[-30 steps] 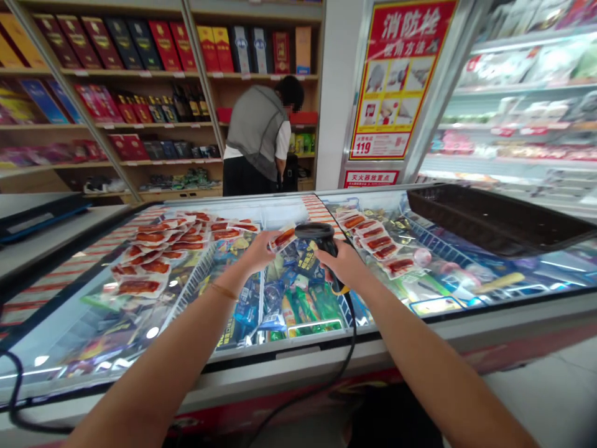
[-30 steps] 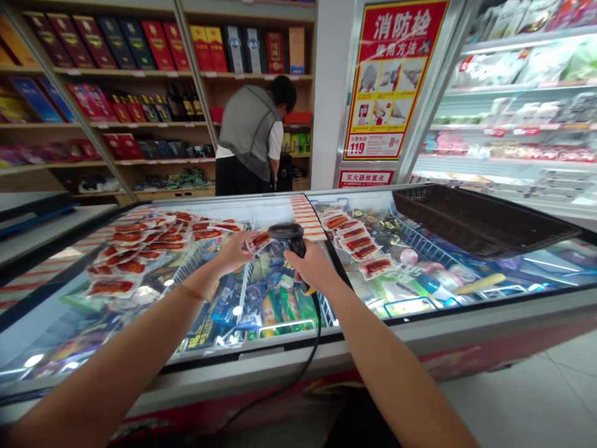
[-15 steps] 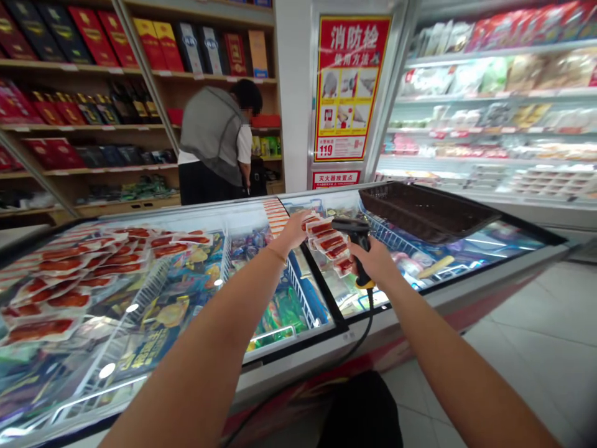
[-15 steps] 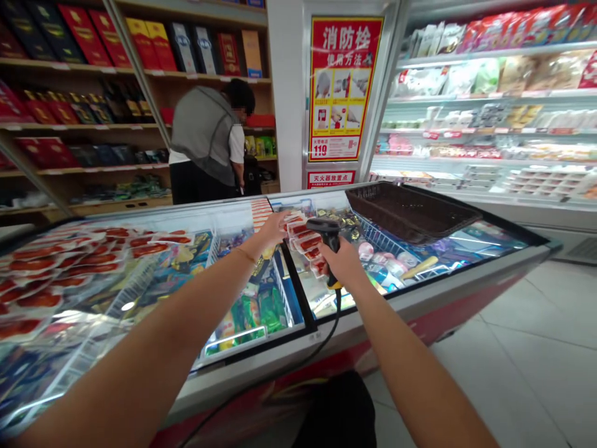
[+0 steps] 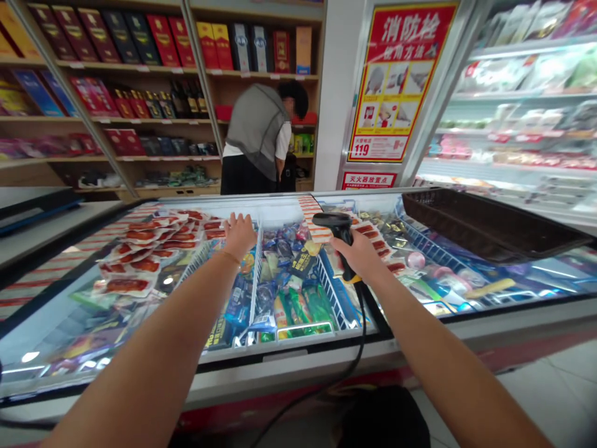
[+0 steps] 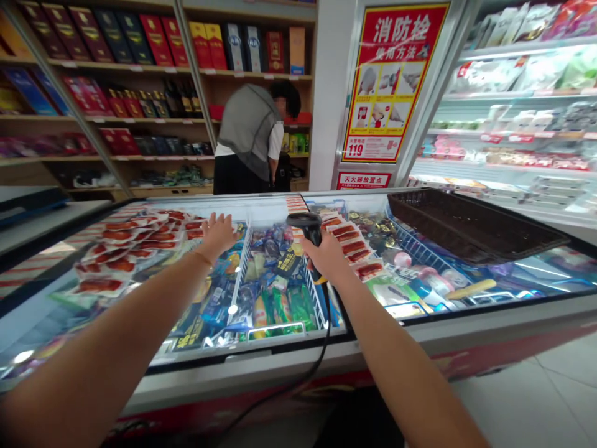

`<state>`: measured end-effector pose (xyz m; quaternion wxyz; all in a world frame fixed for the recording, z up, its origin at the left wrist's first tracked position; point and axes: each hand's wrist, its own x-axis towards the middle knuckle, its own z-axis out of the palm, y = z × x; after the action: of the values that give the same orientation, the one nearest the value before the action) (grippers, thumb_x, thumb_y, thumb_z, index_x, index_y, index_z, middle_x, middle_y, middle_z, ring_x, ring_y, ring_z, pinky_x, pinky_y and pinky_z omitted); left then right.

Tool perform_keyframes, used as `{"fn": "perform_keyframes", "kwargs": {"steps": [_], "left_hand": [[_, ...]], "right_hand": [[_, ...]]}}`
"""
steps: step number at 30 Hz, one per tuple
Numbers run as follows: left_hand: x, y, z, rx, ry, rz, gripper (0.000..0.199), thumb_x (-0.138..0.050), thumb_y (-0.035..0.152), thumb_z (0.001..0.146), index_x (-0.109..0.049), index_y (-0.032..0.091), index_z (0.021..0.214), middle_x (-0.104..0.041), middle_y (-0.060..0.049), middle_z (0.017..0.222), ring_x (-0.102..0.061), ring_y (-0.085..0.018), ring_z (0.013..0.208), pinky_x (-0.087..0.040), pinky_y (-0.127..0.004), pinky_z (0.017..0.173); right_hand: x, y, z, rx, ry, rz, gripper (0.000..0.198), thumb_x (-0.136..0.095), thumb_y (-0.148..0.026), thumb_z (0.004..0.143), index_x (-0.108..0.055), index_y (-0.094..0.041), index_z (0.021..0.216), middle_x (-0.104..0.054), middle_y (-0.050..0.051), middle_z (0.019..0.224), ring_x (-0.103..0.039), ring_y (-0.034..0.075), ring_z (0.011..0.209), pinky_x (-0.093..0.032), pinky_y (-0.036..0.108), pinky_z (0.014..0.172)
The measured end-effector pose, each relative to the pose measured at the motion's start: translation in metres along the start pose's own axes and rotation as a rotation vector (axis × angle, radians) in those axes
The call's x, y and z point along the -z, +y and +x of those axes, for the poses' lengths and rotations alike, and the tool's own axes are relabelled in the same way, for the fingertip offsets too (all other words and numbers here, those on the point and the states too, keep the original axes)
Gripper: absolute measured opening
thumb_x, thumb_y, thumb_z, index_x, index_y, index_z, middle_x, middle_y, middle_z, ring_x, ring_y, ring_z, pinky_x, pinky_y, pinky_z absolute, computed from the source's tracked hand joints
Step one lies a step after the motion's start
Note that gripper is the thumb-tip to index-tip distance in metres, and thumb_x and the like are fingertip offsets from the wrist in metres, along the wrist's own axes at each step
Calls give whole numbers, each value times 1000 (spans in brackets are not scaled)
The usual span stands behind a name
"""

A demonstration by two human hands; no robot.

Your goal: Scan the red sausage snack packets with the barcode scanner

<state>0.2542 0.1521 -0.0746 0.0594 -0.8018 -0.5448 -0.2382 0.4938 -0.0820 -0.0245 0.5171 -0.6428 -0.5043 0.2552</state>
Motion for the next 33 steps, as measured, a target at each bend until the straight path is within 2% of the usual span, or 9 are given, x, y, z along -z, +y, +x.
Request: {"fn": "perform_keyframes", "kwargs": {"steps": [3, 5, 11, 16, 20, 24, 26, 29, 33], "left_hand": [[4, -34, -2, -27, -59, 83, 44, -56, 29, 82, -60, 12, 122, -58, -24, 129, -30, -45, 139, -18, -64, 109], [6, -42, -6, -68, -65, 149, 35, -51, 25, 85, -64, 16, 115, -60, -22, 125, -39, -41, 131, -25, -58, 105], [18, -19, -30, -215, -62, 143, 25, -50, 24, 88, -72, 20, 100, -63, -17, 111, -45, -37, 119, -30, -53, 100], [27, -3, -54, -217, -120, 18, 25, -62, 35, 84, -73, 22, 103, -63, -16, 110, -49, -38, 117, -33, -54, 100], [37, -14, -61, -29, -82, -229, 49, -66, 54, 79, -67, 21, 116, -64, -15, 117, -55, -35, 115, -41, -48, 99], [42, -33, -63, 203, 12, -331, 45, -51, 49, 90, -62, 14, 116, -67, -17, 112, -62, -30, 106, -46, -41, 94], [42, -39, -68, 267, -76, -312, 50, -56, 55, 86, -62, 13, 112, -69, -18, 107, -64, -31, 102, -47, -41, 89], [44, -38, -76, 227, -265, -246, 58, -67, 64, 72, -65, 16, 103, -71, -17, 101, -66, -34, 96, -48, -39, 80], [51, -25, -82, 158, -375, -248, 48, -77, 53, 64, -66, 18, 94, -72, -12, 94, -68, -29, 89, -48, -33, 72]], "right_hand": [[-33, -17, 8, 41, -61, 56, 22, -63, -39, 81, -51, -20, 82, -58, -3, 60, -56, 11, 38, -42, 22, 38], [-53, -26, 12, 37, -99, 137, 21, -63, -38, 80, -52, -20, 83, -58, -4, 60, -56, 12, 38, -42, 22, 38], [-91, -29, 13, -33, -123, 261, 20, -65, -34, 76, -52, -20, 83, -55, -6, 57, -53, 10, 36, -41, 22, 37], [-97, -7, 8, -123, -129, 301, 20, -65, -34, 77, -52, -21, 86, -53, -7, 54, -51, 11, 35, -40, 22, 36], [-95, 3, 5, -150, -181, 284, 18, -64, -32, 79, -52, -21, 87, -54, -7, 56, -51, 11, 35, -40, 23, 36], [-96, 4, 2, -102, -204, 240, 18, -63, -33, 81, -51, -21, 87, -55, -6, 58, -52, 11, 35, -41, 24, 37], [-97, 3, 0, -77, -217, 204, 18, -63, -33, 81, -51, -21, 86, -56, -6, 58, -52, 11, 35, -41, 24, 37], [-98, 2, -3, -67, -225, 158, 18, -64, -34, 81, -51, -21, 86, -57, -5, 59, -53, 11, 36, -42, 24, 38], [-99, -1, -6, -85, -227, 136, 19, -64, -33, 81, -50, -22, 86, -57, -6, 59, -53, 11, 37, -41, 23, 38]]}}
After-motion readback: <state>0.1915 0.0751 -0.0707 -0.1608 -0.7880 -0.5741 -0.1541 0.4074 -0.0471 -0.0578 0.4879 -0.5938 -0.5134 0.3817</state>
